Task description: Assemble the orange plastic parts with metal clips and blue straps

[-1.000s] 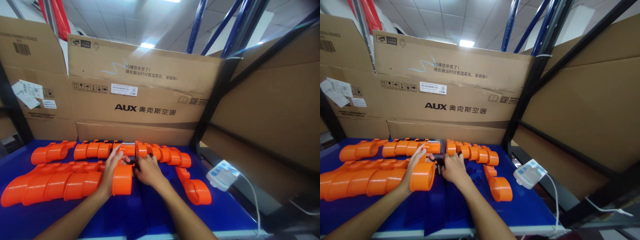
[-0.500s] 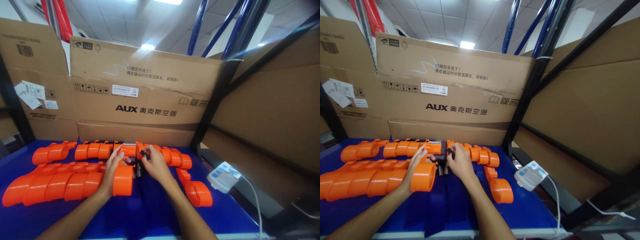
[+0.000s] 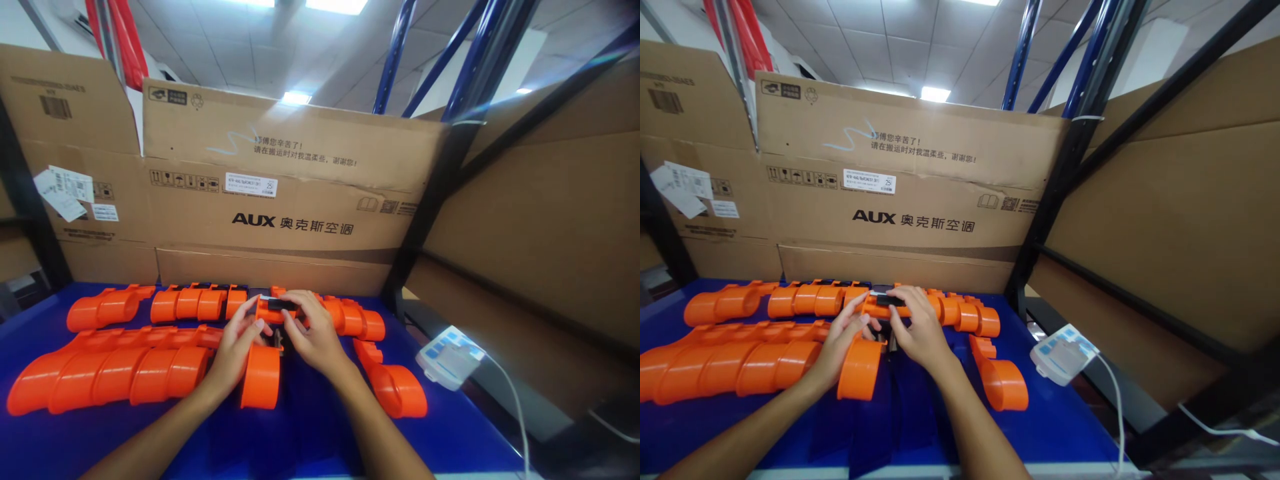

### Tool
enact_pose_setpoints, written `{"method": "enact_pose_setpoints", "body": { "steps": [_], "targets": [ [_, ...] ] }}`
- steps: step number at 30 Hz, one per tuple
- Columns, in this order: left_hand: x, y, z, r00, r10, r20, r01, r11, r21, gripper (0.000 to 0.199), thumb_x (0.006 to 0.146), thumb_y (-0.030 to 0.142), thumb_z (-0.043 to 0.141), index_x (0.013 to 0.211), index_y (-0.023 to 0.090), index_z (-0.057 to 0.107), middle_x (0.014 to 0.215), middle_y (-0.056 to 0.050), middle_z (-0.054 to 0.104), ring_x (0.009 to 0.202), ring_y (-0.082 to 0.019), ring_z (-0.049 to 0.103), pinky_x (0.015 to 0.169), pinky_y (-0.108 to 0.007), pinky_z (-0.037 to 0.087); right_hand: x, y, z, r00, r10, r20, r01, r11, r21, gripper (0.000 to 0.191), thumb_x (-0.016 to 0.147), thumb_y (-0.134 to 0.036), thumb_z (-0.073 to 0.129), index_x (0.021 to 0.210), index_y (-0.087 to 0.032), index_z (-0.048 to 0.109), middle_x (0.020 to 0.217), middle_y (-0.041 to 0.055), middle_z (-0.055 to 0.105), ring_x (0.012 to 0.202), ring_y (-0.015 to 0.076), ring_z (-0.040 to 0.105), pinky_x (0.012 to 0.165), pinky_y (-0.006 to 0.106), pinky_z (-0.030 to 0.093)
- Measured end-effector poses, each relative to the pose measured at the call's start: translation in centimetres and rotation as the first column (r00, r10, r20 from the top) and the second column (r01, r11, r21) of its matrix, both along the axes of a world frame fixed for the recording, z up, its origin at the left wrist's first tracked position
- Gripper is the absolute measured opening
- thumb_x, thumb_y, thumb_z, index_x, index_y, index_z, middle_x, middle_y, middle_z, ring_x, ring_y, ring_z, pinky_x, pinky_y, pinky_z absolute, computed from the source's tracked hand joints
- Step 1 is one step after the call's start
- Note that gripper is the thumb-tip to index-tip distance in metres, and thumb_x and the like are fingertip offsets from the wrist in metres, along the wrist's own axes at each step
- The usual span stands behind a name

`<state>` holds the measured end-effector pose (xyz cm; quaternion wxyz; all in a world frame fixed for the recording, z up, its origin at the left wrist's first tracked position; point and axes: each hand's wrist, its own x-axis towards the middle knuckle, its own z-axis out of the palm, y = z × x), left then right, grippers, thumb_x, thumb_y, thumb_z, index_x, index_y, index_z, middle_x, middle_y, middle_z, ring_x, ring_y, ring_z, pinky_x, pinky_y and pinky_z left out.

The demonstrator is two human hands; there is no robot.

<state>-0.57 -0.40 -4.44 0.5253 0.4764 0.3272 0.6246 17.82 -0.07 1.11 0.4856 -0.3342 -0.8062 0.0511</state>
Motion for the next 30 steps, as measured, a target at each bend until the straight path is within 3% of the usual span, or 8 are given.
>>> {"method": "enact_pose_setpoints", "body": {
  "steps": [5,14,16,19,21,23,26,30],
  "targets": [
    [0.2,-0.2,0.0,0.999,-0.041,-0.026,0.042,0.999,0.034,0.068,0.081,0.038,0.075,0.143,0.022,0.050,0.084,-0.002,0.071,0.062,-0.015,0.061,0.064,-0.027,0.049,-0.4,-0.2,0.1,0.998,0.055,0.021,-0.056,0.997,0.052,0.024,0.098,-0.022,0.054,0.121,-0.024,0.063,0.117,0.0105,0.070,0.111,0.0254,0.064,0.098,0.045,0.051],
    [0.2,-0.3,0.2,0.997,-0.074,0.034,0.074,0.997,-0.009,0.067,0.080,0.038,0.076,0.139,0.021,0.051,0.084,-0.004,0.073,0.061,-0.015,0.062,0.064,-0.027,0.050,-0.4,-0.4,0.1,0.994,0.106,-0.027,-0.106,0.994,0.016,0.024,0.098,-0.024,0.057,0.121,-0.024,0.064,0.123,0.0103,0.068,0.115,0.0235,0.063,0.099,0.039,0.051],
    [0.1,-0.3,0.4,0.994,-0.072,0.085,0.075,0.996,-0.040,0.067,0.079,0.039,0.075,0.139,0.020,0.051,0.082,-0.005,0.073,0.061,-0.016,0.063,0.064,-0.027,0.049,0.0,-0.3,0.3,0.996,0.053,-0.066,-0.054,0.998,-0.011,0.026,0.098,-0.026,0.054,0.122,-0.023,0.064,0.123,0.0104,0.068,0.112,0.0233,0.064,0.096,0.038,0.051],
    [-0.1,-0.4,0.9,0.988,-0.064,0.141,0.077,0.993,-0.090,0.070,0.076,0.039,0.075,0.139,0.020,0.050,0.079,-0.005,0.074,0.058,-0.016,0.063,0.060,-0.027,0.049,1.1,0.3,0.8,0.989,-0.131,-0.074,0.123,0.987,-0.103,0.026,0.100,-0.028,0.049,0.119,-0.022,0.065,0.114,0.0098,0.071,0.101,0.0229,0.066,0.089,0.035,0.052],
    [-0.1,-0.5,1.2,0.985,-0.053,0.166,0.072,0.991,-0.110,0.070,0.074,0.037,0.075,0.137,0.021,0.051,0.077,-0.004,0.073,0.057,-0.016,0.063,0.058,-0.027,0.049,2.0,0.7,1.1,0.969,-0.243,0.038,0.245,0.952,-0.180,0.023,0.098,-0.028,0.050,0.112,-0.021,0.067,0.110,0.0096,0.073,0.099,0.0233,0.066,0.088,0.034,0.050],
    [-0.1,-0.6,1.2,0.983,-0.044,0.181,0.067,0.990,-0.121,0.067,0.072,0.036,0.077,0.134,0.021,0.053,0.077,-0.003,0.073,0.057,-0.016,0.063,0.058,-0.027,0.050,3.0,0.9,1.3,0.921,-0.295,0.254,0.357,0.901,-0.248,0.019,0.095,-0.027,0.055,0.106,-0.021,0.069,0.104,0.0076,0.074,0.095,0.0230,0.066,0.083,0.031,0.047],
    [-0.2,-0.6,1.1,0.984,-0.025,0.176,0.049,0.990,-0.131,0.066,0.070,0.035,0.079,0.129,0.022,0.055,0.077,-0.002,0.073,0.056,-0.016,0.064,0.059,-0.028,0.052,4.2,0.7,1.2,0.819,-0.238,0.522,0.447,0.835,-0.320,0.017,0.094,-0.034,0.058,0.098,-0.023,0.072,0.089,0.0044,0.074,0.081,0.0209,0.065,0.069,0.028,0.041],
    [-0.3,-0.5,1.0,0.989,-0.018,0.149,0.036,0.992,-0.121,0.062,0.069,0.036,0.082,0.124,0.021,0.056,0.073,-0.001,0.070,0.055,-0.015,0.063,0.058,-0.026,0.051,5.2,0.6,0.8,0.727,-0.203,0.656,0.520,0.787,-0.332,0.021,0.095,-0.038,0.058,0.095,-0.024,0.074,0.089,0.0041,0.074,0.077,0.0195,0.063,0.066,0.028,0.037]
  ]
}}
